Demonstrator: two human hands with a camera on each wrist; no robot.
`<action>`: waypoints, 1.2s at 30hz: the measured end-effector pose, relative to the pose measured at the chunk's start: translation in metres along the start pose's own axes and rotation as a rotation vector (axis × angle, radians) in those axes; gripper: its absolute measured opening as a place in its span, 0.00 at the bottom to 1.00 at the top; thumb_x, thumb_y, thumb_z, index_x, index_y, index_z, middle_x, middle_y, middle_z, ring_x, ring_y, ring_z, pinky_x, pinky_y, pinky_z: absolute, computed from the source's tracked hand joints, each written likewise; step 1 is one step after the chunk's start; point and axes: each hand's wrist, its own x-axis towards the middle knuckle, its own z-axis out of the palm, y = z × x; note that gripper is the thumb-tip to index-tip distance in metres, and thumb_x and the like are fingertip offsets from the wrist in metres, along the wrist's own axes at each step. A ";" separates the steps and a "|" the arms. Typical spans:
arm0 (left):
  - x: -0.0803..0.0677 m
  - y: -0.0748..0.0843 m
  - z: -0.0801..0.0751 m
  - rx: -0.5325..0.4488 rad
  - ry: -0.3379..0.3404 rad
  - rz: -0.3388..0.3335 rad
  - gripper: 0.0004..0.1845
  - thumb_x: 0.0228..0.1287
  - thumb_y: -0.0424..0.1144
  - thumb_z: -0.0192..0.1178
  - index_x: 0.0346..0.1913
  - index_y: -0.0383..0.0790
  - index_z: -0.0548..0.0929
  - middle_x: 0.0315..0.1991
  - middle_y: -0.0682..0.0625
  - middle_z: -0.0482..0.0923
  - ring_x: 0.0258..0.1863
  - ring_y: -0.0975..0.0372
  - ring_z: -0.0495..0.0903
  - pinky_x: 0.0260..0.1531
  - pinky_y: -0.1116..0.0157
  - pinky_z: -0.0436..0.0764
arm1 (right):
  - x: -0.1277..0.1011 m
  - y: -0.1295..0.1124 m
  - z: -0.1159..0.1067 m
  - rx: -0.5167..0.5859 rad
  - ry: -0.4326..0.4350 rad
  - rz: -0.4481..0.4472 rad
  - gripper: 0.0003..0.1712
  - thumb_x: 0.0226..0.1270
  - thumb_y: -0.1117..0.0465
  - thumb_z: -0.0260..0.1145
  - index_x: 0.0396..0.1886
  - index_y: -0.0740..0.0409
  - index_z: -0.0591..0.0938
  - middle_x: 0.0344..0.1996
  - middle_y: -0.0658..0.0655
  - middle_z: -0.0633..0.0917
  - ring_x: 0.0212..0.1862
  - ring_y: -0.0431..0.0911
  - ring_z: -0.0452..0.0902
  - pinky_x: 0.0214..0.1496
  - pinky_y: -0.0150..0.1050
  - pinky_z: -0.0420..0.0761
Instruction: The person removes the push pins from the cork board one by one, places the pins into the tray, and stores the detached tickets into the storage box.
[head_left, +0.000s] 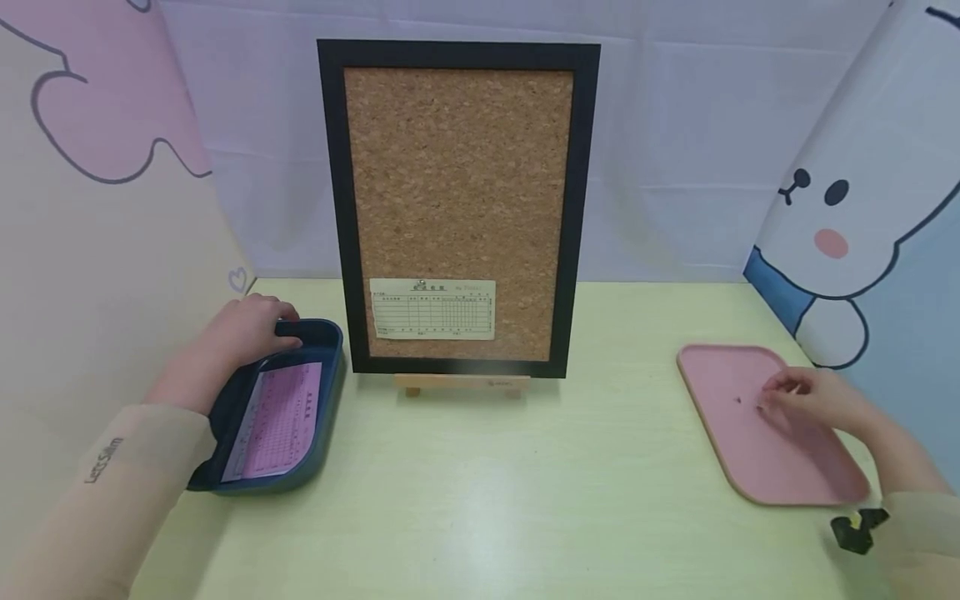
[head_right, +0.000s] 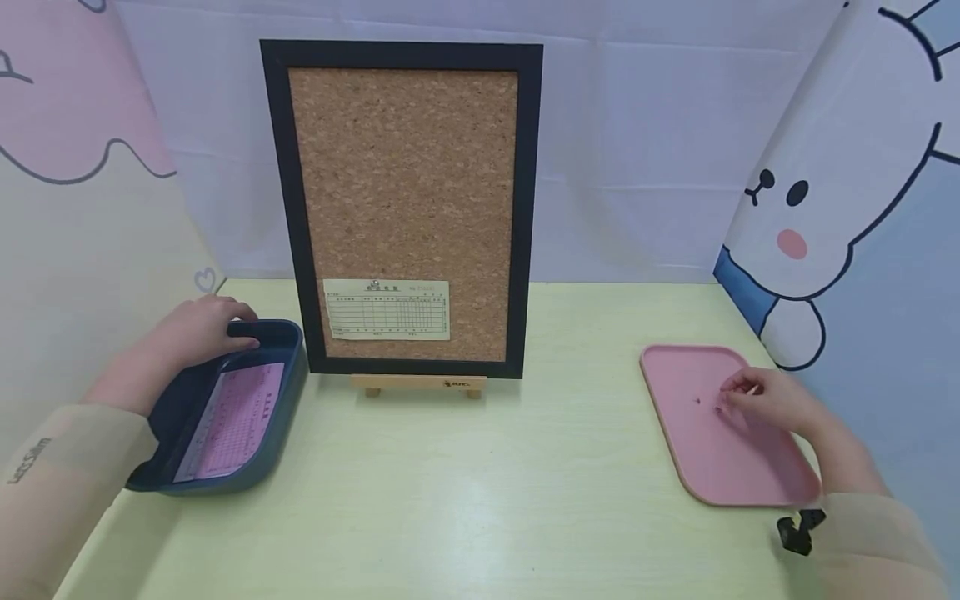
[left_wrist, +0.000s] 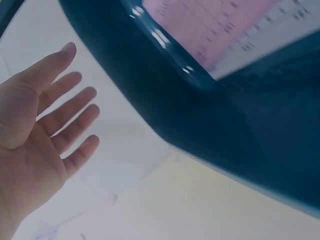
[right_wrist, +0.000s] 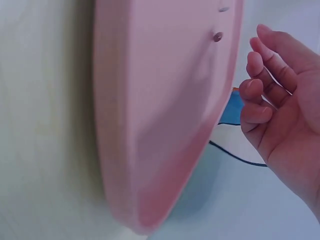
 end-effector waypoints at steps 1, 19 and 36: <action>0.000 0.003 -0.001 0.000 0.008 -0.010 0.22 0.55 0.44 0.67 0.49 0.33 0.81 0.46 0.34 0.80 0.47 0.42 0.75 0.47 0.42 0.71 | -0.001 -0.003 -0.002 -0.009 0.014 -0.003 0.16 0.64 0.53 0.64 0.41 0.62 0.81 0.32 0.53 0.80 0.31 0.39 0.69 0.29 0.33 0.70; -0.012 0.041 -0.020 -0.144 0.193 -0.064 0.27 0.59 0.44 0.64 0.58 0.33 0.74 0.57 0.31 0.71 0.58 0.38 0.66 0.53 0.40 0.65 | -0.008 -0.055 -0.024 0.004 0.151 -0.001 0.25 0.65 0.45 0.61 0.48 0.62 0.78 0.38 0.60 0.80 0.35 0.45 0.71 0.27 0.35 0.72; -0.026 0.070 -0.025 -0.297 0.381 -0.054 0.32 0.56 0.45 0.67 0.61 0.34 0.70 0.61 0.32 0.65 0.60 0.38 0.59 0.58 0.40 0.56 | -0.024 -0.106 -0.026 0.061 0.392 -0.009 0.23 0.64 0.45 0.63 0.49 0.56 0.77 0.39 0.62 0.81 0.32 0.26 0.65 0.27 0.27 0.72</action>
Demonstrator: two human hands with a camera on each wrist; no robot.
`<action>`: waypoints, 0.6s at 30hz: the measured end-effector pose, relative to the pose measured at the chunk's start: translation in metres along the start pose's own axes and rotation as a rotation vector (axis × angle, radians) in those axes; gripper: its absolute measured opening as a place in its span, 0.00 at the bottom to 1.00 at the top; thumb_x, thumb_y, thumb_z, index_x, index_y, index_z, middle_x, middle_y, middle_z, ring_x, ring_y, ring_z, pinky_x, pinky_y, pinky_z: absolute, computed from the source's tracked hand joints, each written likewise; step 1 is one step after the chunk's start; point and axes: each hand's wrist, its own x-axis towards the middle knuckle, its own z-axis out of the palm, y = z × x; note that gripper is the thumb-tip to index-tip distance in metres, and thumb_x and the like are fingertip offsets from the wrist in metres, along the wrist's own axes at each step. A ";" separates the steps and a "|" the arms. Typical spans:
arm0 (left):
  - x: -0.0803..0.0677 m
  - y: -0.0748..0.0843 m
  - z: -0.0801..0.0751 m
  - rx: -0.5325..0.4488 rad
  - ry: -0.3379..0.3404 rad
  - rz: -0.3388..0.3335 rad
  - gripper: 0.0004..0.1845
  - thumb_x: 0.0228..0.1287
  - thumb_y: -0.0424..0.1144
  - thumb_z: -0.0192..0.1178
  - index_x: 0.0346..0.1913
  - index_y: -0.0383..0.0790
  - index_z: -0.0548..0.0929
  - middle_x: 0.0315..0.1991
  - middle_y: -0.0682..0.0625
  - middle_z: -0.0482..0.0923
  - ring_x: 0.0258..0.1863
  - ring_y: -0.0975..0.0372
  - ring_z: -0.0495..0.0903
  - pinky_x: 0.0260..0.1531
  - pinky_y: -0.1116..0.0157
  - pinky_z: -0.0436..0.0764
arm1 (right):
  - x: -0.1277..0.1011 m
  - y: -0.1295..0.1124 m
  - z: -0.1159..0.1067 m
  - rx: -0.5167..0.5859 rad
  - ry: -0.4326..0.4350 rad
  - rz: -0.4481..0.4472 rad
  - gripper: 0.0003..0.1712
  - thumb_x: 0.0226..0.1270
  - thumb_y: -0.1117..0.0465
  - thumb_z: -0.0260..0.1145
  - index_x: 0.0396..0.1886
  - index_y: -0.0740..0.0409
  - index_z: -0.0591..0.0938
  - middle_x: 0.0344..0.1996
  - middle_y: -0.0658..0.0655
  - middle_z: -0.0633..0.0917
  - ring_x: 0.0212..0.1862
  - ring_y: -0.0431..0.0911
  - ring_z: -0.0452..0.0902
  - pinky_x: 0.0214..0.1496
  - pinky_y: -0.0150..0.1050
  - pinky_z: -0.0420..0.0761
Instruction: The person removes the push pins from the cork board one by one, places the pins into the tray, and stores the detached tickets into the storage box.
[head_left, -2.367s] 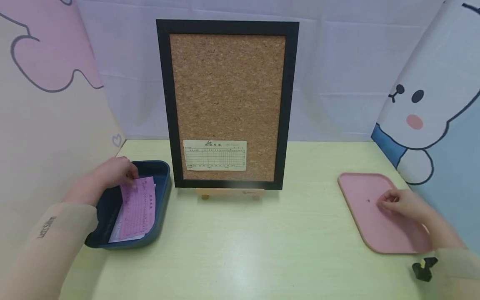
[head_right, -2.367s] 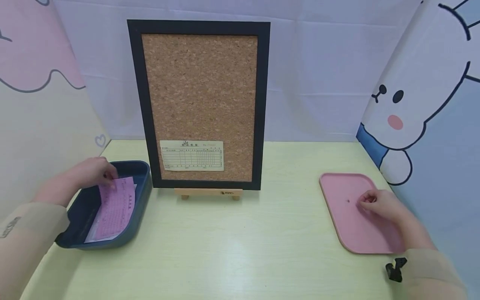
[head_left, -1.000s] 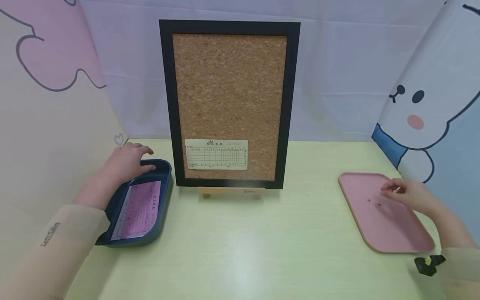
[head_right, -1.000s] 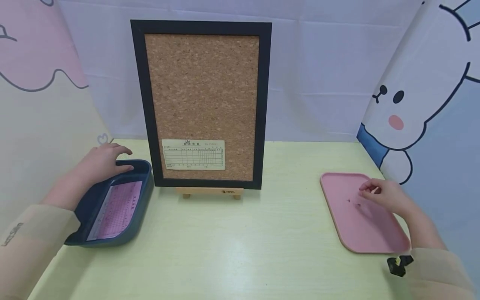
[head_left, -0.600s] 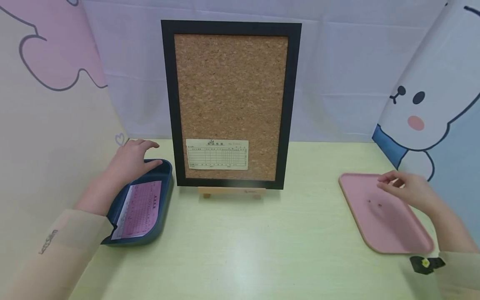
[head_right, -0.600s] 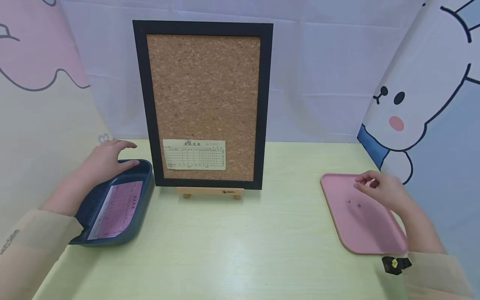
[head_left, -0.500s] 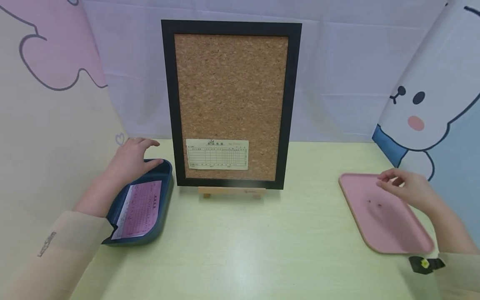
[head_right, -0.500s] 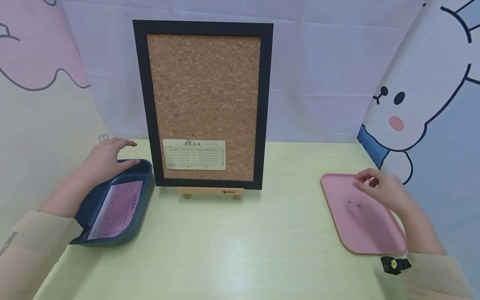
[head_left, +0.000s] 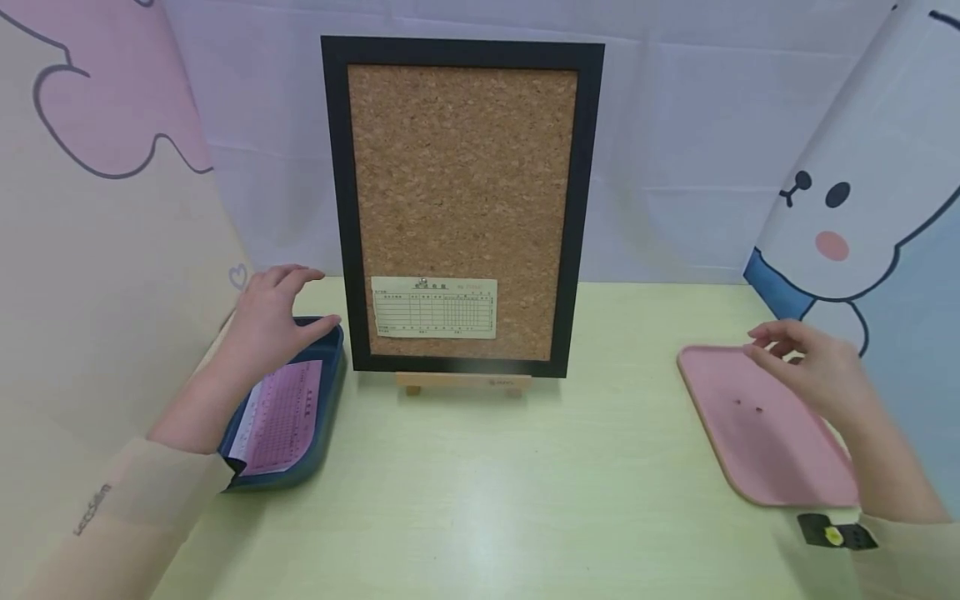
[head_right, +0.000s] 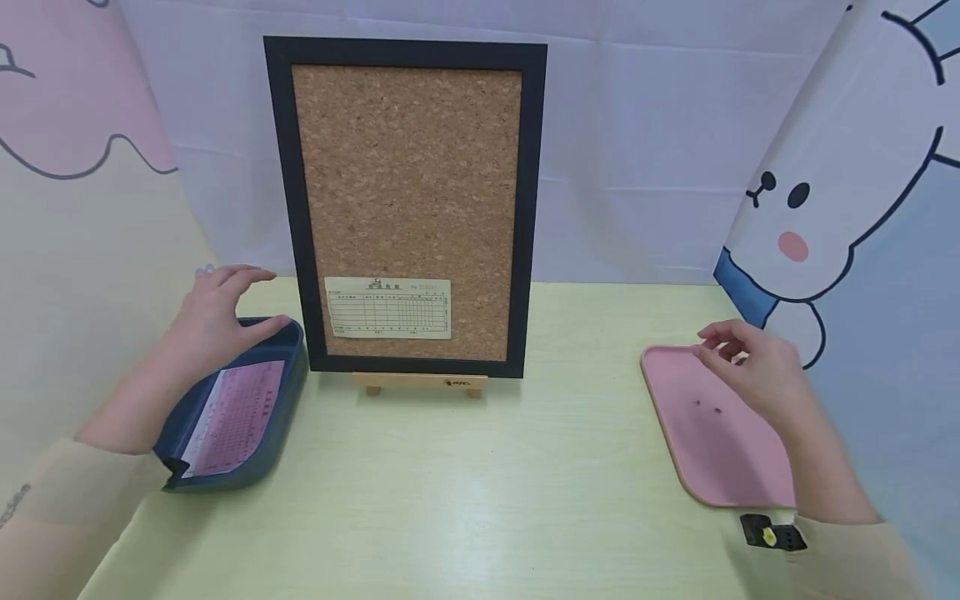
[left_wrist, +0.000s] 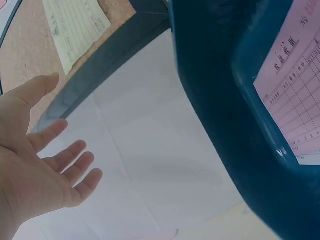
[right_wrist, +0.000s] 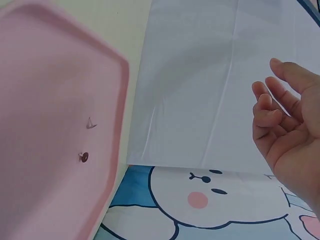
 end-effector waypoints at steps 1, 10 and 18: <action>-0.001 0.002 0.000 -0.009 0.005 -0.004 0.32 0.56 0.44 0.67 0.62 0.35 0.70 0.62 0.33 0.64 0.60 0.38 0.59 0.58 0.40 0.56 | -0.001 -0.004 0.000 0.008 0.017 -0.005 0.22 0.64 0.45 0.63 0.49 0.56 0.77 0.40 0.61 0.81 0.33 0.25 0.65 0.27 0.26 0.72; -0.005 0.017 -0.001 -0.100 0.028 -0.066 0.34 0.57 0.45 0.67 0.64 0.37 0.67 0.65 0.34 0.60 0.65 0.39 0.56 0.61 0.40 0.54 | -0.005 -0.036 0.004 0.101 0.192 -0.034 0.20 0.63 0.52 0.65 0.50 0.58 0.78 0.35 0.49 0.79 0.31 0.24 0.67 0.32 0.13 0.67; -0.006 0.031 0.001 -0.173 0.031 -0.132 0.37 0.59 0.49 0.65 0.67 0.40 0.64 0.70 0.38 0.53 0.68 0.42 0.51 0.60 0.39 0.58 | -0.008 -0.068 0.014 0.273 0.341 -0.120 0.16 0.60 0.61 0.68 0.47 0.61 0.79 0.32 0.35 0.76 0.36 0.29 0.71 0.39 0.13 0.68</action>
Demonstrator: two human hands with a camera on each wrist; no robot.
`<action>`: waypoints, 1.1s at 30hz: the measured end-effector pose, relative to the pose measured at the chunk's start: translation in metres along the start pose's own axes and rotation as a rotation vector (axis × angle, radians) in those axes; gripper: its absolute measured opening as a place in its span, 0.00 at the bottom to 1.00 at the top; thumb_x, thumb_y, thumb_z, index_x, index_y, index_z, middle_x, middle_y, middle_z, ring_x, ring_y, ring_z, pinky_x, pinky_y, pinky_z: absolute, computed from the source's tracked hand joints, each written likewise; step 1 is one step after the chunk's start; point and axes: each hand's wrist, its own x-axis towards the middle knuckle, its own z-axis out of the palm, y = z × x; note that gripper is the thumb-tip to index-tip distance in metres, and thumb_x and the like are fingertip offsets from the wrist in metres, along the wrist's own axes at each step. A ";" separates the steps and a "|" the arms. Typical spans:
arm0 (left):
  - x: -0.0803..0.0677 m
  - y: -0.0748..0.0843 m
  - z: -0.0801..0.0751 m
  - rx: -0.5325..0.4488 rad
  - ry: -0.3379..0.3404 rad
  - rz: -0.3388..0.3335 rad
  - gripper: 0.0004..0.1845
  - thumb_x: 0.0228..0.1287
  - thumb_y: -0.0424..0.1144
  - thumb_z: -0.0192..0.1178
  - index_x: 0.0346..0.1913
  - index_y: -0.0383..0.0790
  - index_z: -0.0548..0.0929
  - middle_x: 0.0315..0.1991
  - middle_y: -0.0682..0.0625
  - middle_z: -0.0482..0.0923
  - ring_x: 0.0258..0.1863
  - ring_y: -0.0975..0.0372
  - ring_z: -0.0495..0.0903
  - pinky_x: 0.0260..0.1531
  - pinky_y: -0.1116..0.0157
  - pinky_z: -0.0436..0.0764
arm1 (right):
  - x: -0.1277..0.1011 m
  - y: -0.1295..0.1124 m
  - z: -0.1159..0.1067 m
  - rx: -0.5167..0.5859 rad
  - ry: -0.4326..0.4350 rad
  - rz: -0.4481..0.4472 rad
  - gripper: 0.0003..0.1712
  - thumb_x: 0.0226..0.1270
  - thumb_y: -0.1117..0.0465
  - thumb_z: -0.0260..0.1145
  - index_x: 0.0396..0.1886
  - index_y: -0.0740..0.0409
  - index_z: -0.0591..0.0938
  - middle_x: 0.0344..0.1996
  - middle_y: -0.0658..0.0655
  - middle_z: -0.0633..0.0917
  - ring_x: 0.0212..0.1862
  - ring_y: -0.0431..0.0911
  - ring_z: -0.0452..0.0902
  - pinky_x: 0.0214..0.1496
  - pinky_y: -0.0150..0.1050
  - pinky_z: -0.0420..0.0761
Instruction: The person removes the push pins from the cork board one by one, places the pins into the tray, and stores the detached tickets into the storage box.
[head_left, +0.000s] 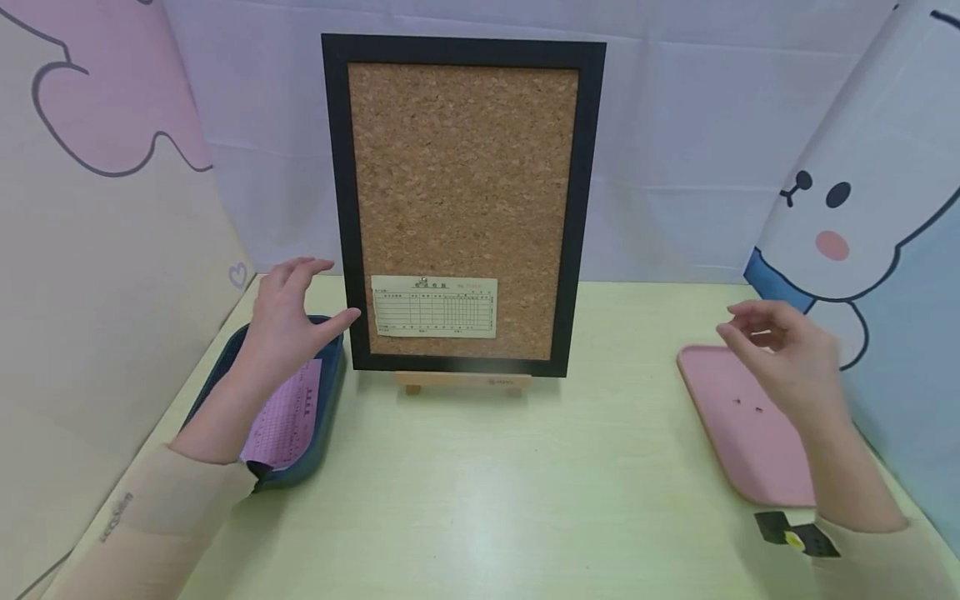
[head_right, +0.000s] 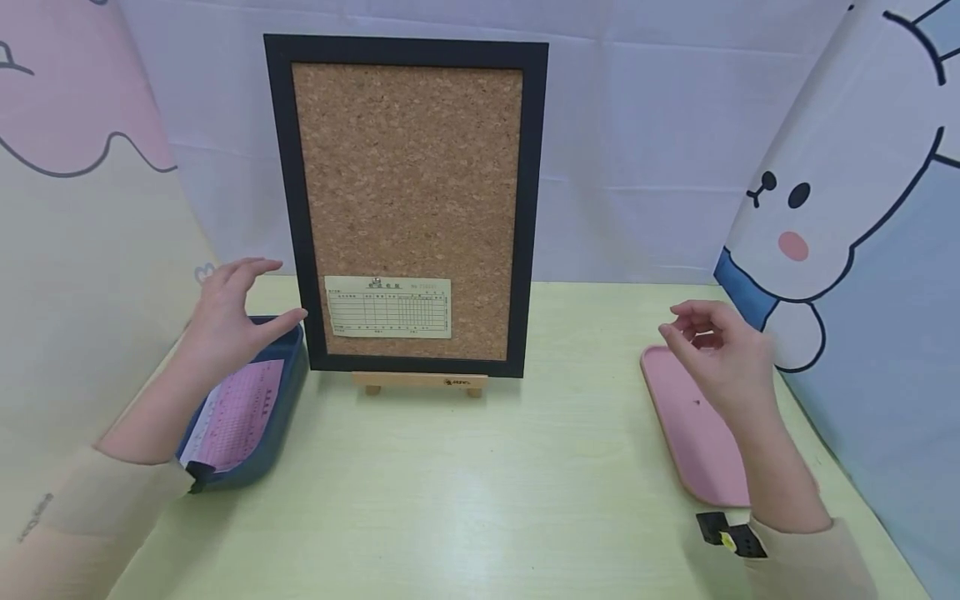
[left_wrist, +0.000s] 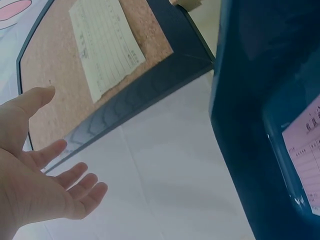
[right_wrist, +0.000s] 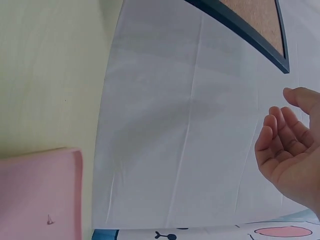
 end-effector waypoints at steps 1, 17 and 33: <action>0.000 0.001 0.001 -0.006 0.006 0.000 0.37 0.58 0.49 0.65 0.67 0.40 0.64 0.70 0.38 0.53 0.68 0.43 0.51 0.60 0.39 0.58 | -0.001 -0.003 0.002 0.014 0.010 -0.008 0.16 0.60 0.62 0.68 0.47 0.61 0.79 0.32 0.35 0.76 0.36 0.29 0.72 0.40 0.13 0.69; -0.008 0.019 0.027 -0.113 0.106 0.056 0.41 0.55 0.44 0.68 0.70 0.46 0.59 0.72 0.41 0.46 0.69 0.45 0.48 0.59 0.40 0.60 | -0.014 -0.041 0.040 0.252 0.073 -0.119 0.19 0.50 0.76 0.70 0.44 0.65 0.81 0.36 0.38 0.82 0.35 0.34 0.76 0.39 0.20 0.74; 0.000 0.020 0.060 -0.195 0.177 -0.042 0.43 0.54 0.46 0.68 0.70 0.57 0.57 0.74 0.46 0.36 0.72 0.48 0.39 0.62 0.36 0.48 | -0.018 -0.087 0.080 0.469 0.076 -0.356 0.22 0.45 0.86 0.66 0.44 0.77 0.78 0.35 0.62 0.83 0.39 0.42 0.79 0.42 0.29 0.78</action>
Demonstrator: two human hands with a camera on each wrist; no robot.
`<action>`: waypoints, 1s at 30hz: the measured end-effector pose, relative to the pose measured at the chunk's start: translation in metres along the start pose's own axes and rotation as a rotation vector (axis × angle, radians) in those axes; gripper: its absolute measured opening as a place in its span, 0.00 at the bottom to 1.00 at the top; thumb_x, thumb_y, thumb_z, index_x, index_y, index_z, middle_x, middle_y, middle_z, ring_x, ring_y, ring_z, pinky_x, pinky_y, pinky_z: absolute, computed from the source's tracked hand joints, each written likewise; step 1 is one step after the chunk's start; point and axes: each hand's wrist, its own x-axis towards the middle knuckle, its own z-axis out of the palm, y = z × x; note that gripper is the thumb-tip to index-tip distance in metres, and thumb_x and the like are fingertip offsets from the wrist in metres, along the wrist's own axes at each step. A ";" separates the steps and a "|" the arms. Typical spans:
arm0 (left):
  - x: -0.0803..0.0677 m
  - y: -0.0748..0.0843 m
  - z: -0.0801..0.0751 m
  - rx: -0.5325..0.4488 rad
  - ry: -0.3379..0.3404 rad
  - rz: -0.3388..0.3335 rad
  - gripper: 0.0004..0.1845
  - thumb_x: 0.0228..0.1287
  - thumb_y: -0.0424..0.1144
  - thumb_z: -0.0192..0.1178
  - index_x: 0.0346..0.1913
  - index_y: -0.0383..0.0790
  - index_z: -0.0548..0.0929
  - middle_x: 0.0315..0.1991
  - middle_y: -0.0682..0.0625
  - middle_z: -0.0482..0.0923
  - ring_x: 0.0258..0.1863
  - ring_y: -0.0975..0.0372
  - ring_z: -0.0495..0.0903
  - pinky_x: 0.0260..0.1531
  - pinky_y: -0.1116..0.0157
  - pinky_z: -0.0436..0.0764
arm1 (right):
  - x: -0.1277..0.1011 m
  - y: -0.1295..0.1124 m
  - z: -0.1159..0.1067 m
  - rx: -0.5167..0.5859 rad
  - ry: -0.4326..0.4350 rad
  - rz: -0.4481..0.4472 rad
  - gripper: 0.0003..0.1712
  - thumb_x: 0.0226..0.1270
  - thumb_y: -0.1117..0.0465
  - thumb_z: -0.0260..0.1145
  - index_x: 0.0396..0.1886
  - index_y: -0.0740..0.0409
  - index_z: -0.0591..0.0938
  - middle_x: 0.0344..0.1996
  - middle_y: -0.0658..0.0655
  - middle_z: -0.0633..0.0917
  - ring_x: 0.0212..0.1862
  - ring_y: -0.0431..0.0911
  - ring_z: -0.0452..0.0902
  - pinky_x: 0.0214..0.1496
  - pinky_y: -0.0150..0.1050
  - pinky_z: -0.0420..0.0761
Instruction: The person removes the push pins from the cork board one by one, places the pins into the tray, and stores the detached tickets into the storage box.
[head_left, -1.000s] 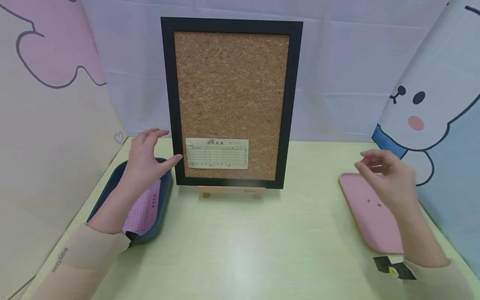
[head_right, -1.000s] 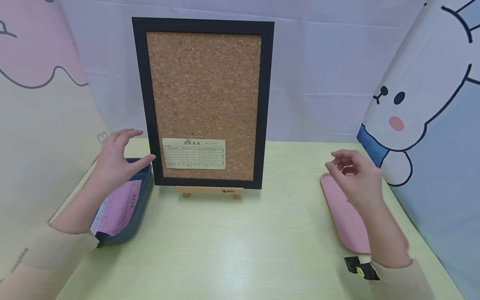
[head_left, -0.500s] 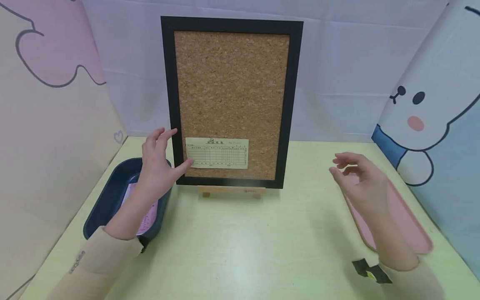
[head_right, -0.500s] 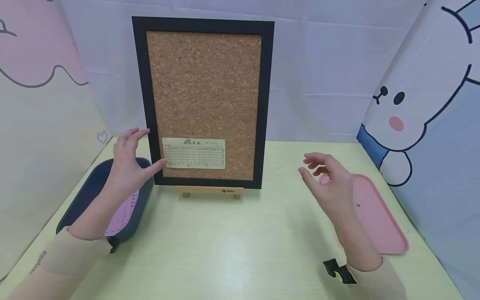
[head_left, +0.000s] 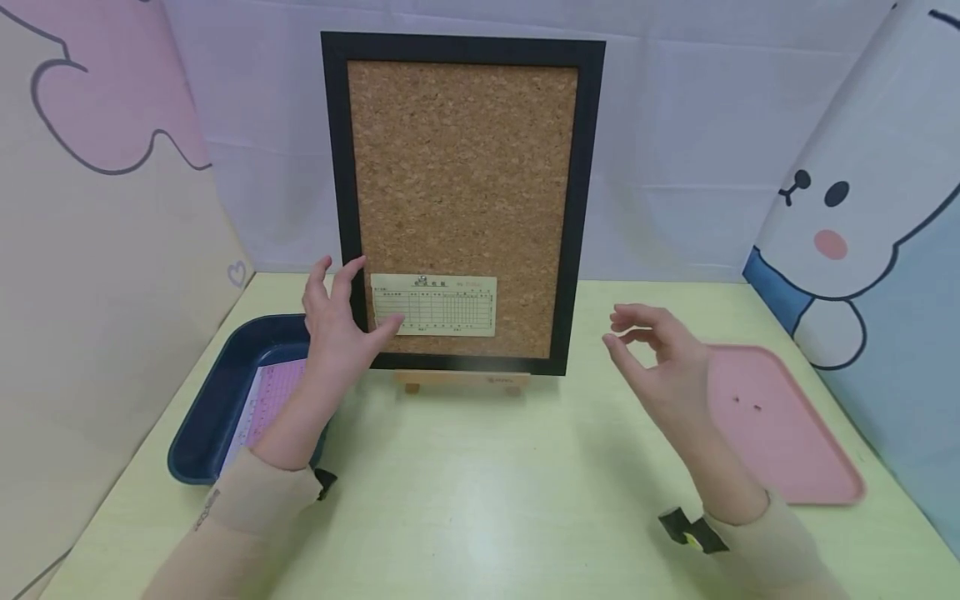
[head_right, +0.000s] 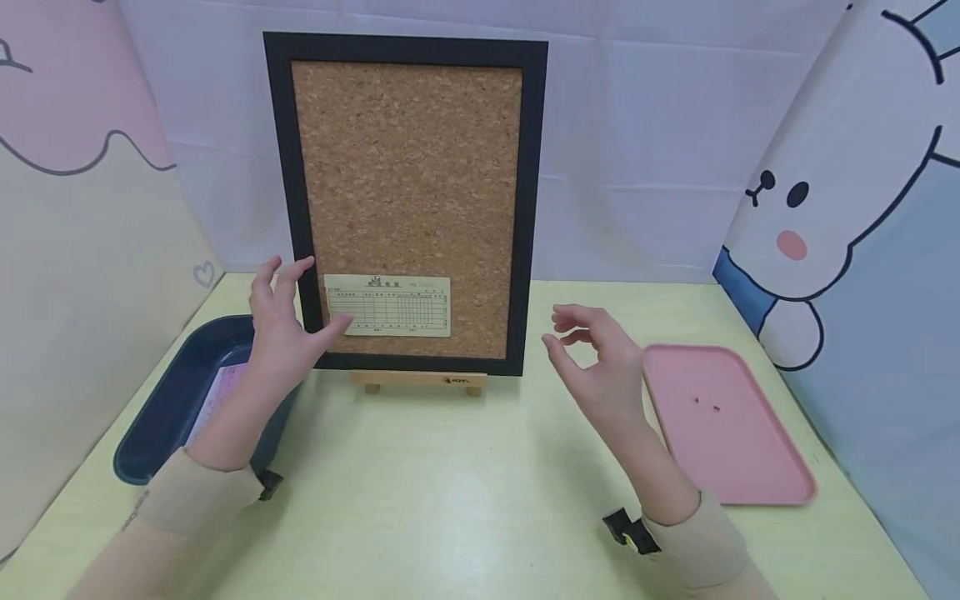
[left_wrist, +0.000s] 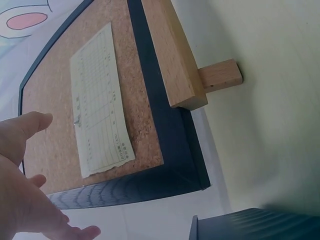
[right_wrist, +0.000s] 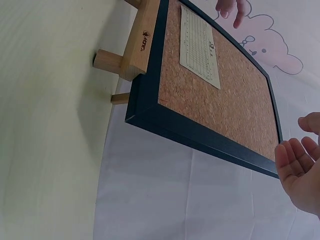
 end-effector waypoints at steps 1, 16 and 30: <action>0.000 0.000 0.002 -0.007 0.004 -0.002 0.43 0.54 0.46 0.68 0.70 0.57 0.57 0.74 0.46 0.35 0.72 0.49 0.39 0.62 0.36 0.47 | 0.001 -0.002 0.003 -0.001 -0.003 -0.010 0.21 0.45 0.85 0.66 0.43 0.77 0.78 0.35 0.64 0.83 0.39 0.43 0.79 0.42 0.29 0.79; 0.004 -0.006 0.019 -0.080 0.067 -0.038 0.44 0.54 0.47 0.69 0.70 0.59 0.55 0.74 0.48 0.32 0.72 0.49 0.36 0.62 0.36 0.42 | 0.000 0.027 0.051 -0.088 -0.050 -0.070 0.15 0.52 0.72 0.71 0.42 0.64 0.82 0.36 0.59 0.86 0.34 0.45 0.82 0.41 0.28 0.79; 0.008 -0.007 0.031 -0.052 0.072 -0.090 0.44 0.52 0.46 0.71 0.69 0.59 0.56 0.74 0.48 0.32 0.72 0.50 0.34 0.63 0.37 0.43 | 0.003 0.034 0.102 -0.051 -0.101 -0.076 0.13 0.56 0.69 0.70 0.41 0.66 0.82 0.38 0.59 0.85 0.35 0.47 0.83 0.39 0.38 0.82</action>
